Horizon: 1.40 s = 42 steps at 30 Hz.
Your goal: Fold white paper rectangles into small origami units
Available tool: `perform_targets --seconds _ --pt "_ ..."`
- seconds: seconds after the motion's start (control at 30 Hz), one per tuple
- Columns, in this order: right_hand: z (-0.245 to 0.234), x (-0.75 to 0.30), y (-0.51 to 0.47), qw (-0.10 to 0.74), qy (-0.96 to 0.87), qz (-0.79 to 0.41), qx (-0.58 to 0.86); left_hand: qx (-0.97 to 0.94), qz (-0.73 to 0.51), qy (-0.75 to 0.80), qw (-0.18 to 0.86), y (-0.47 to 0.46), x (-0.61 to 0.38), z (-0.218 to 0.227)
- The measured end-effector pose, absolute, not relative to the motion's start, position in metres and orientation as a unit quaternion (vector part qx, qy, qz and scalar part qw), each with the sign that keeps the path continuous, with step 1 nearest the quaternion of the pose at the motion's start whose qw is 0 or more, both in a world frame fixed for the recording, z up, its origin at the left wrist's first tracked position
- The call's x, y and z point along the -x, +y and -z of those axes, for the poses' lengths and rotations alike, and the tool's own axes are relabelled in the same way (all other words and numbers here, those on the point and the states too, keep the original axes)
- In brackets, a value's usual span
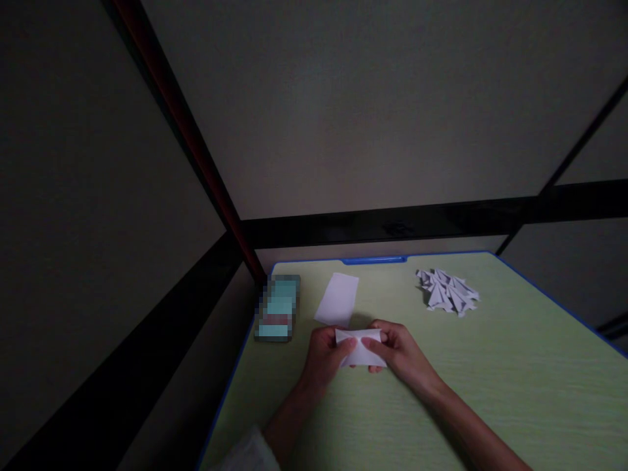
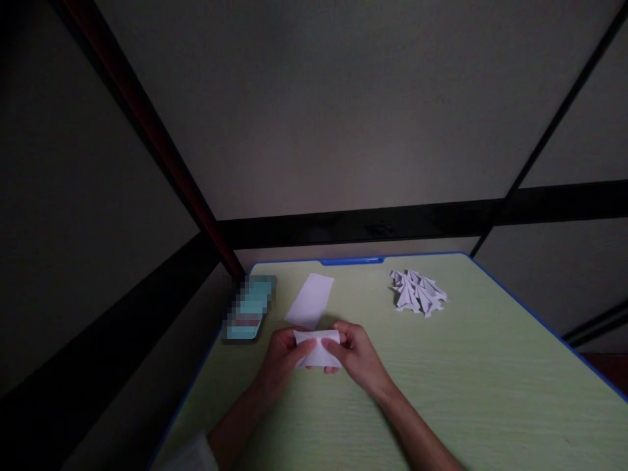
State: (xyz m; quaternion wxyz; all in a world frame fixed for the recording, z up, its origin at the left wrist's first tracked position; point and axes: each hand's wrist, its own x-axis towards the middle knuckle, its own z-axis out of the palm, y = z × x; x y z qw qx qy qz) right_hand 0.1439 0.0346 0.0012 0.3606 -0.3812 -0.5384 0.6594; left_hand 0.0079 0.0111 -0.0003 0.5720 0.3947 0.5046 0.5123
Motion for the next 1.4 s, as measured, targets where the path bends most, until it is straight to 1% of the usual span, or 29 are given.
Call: perform_targets --seconds 0.1,0.2,0.3,0.43,0.57,0.7,0.8,0.93,1.07,1.4 --pt "-0.002 -0.144 0.035 0.406 -0.487 -0.673 0.381 -0.413 -0.522 0.480 0.571 0.012 -0.008 -0.001" --pt "-0.005 -0.145 0.035 0.445 -0.442 -0.692 0.358 -0.420 -0.557 0.447 0.560 0.012 -0.009 0.000" --pt "-0.007 -0.146 0.035 0.460 -0.425 -0.701 0.341 -0.398 -0.577 0.428 0.571 0.012 -0.010 -0.003" --pt "-0.007 -0.147 0.035 0.473 -0.431 -0.692 0.334 -0.367 -0.569 0.421 0.604 0.011 -0.011 -0.010" --pt "-0.008 -0.150 0.034 0.470 -0.485 -0.658 0.334 -0.345 -0.559 0.421 0.626 0.010 -0.010 -0.011" --pt "-0.013 -0.154 0.032 0.447 -0.555 -0.601 0.363 -0.371 -0.519 0.464 0.615 0.011 -0.006 -0.005" --pt "-0.016 -0.158 0.031 0.436 -0.577 -0.585 0.367 -0.386 -0.516 0.463 0.609 0.011 -0.004 -0.004" --pt "-0.016 -0.161 0.031 0.424 -0.596 -0.585 0.352 -0.360 -0.535 0.457 0.613 0.009 -0.005 -0.011" --pt "-0.016 -0.162 0.032 0.431 -0.600 -0.587 0.330 -0.350 -0.538 0.443 0.626 0.007 -0.006 -0.017" --pt "-0.008 -0.158 0.030 0.445 -0.553 -0.626 0.323 -0.347 -0.539 0.442 0.628 0.006 -0.005 -0.016"
